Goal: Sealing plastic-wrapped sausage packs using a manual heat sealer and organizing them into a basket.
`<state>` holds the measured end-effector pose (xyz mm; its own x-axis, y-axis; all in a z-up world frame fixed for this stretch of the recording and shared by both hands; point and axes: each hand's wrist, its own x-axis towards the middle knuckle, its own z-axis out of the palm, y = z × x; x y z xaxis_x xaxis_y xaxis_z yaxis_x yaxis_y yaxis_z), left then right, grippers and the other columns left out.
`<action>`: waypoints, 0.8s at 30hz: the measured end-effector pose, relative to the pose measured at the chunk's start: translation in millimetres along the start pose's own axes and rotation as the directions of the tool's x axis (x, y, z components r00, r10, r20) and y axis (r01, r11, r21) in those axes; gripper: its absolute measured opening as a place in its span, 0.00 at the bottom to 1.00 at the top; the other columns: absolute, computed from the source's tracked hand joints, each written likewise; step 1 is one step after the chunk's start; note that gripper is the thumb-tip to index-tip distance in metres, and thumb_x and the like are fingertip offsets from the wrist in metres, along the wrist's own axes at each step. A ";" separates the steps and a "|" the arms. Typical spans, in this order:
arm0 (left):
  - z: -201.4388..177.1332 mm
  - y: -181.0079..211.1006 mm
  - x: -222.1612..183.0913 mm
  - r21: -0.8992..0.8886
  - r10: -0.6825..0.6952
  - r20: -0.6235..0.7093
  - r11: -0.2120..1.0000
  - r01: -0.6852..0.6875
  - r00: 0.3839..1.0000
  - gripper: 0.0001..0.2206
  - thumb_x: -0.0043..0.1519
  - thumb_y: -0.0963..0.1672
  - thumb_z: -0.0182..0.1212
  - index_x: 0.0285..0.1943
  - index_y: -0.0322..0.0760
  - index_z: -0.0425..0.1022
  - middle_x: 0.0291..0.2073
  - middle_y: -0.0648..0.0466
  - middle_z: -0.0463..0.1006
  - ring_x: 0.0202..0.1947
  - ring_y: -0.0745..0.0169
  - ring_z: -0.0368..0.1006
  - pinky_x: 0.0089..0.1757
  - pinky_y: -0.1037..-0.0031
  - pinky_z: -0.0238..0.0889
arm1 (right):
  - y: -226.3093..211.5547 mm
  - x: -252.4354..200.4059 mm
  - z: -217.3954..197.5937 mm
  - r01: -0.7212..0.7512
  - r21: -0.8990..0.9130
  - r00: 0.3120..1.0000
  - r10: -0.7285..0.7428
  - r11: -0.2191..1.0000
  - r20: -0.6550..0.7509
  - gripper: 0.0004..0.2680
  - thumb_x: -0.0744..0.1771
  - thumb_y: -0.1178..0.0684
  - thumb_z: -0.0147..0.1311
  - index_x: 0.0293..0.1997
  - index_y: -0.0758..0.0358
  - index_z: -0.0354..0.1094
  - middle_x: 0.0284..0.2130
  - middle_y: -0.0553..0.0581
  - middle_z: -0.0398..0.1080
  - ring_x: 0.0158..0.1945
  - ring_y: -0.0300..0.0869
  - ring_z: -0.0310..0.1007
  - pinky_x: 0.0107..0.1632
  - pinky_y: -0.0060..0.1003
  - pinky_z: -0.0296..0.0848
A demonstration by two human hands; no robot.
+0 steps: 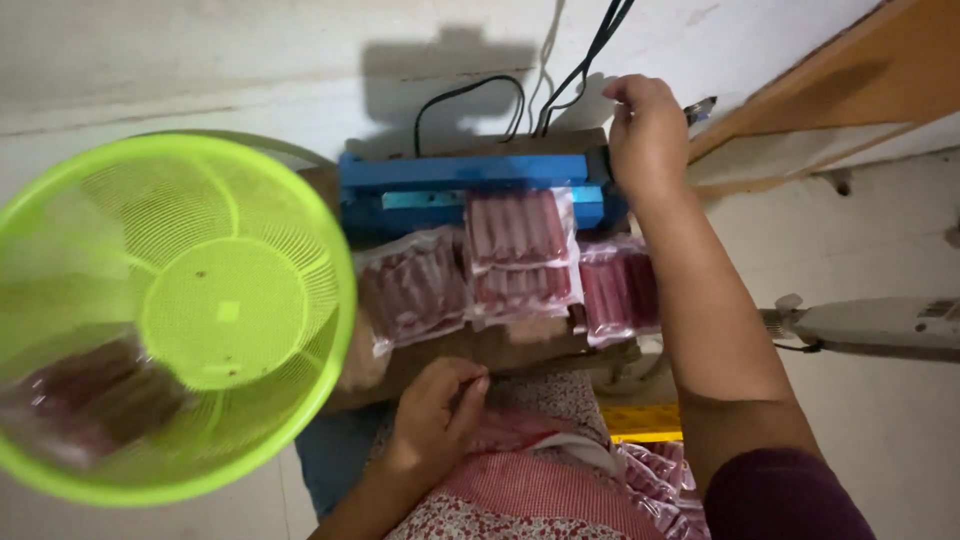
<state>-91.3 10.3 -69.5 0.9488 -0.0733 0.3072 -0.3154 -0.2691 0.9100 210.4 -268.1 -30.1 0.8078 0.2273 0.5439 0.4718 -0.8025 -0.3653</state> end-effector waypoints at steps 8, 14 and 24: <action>-26.3 3.1 -47.3 0.103 -0.219 0.004 0.971 0.217 0.976 0.09 0.65 0.46 0.57 0.43 0.38 0.79 0.34 0.52 0.79 0.36 0.59 0.77 0.38 0.70 0.66 | -25.9 -42.2 -17.9 -0.364 0.244 0.921 0.387 0.899 -0.052 0.13 0.71 0.47 0.52 0.60 0.60 0.59 0.55 0.60 0.67 0.57 0.51 0.67 0.56 0.46 0.64; -41.2 16.0 -57.7 0.143 -0.265 -0.057 0.952 0.270 0.963 0.08 0.65 0.45 0.56 0.44 0.39 0.79 0.35 0.54 0.79 0.37 0.61 0.76 0.40 0.71 0.67 | -61.6 -87.6 -44.0 -0.484 0.485 0.849 0.524 0.729 0.059 0.29 0.71 0.44 0.57 0.76 0.57 0.37 0.53 0.63 0.68 0.52 0.45 0.70 0.53 0.38 0.72; -95.5 55.8 -57.5 0.319 0.095 -0.167 0.947 -0.038 0.981 0.04 0.64 0.38 0.59 0.46 0.34 0.76 0.41 0.48 0.81 0.41 0.52 0.76 0.46 0.67 0.67 | -82.7 -91.9 2.4 -0.533 0.131 0.830 0.486 0.836 0.274 0.27 0.65 0.40 0.65 0.65 0.58 0.50 0.28 0.55 0.68 0.30 0.48 0.69 0.35 0.46 0.66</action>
<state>-165.0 91.2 -9.7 0.8984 0.0629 0.4348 -0.3293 -0.5586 0.7613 98.0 -221.3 -51.7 0.9965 -0.0500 0.0673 0.0107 -0.7196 -0.6944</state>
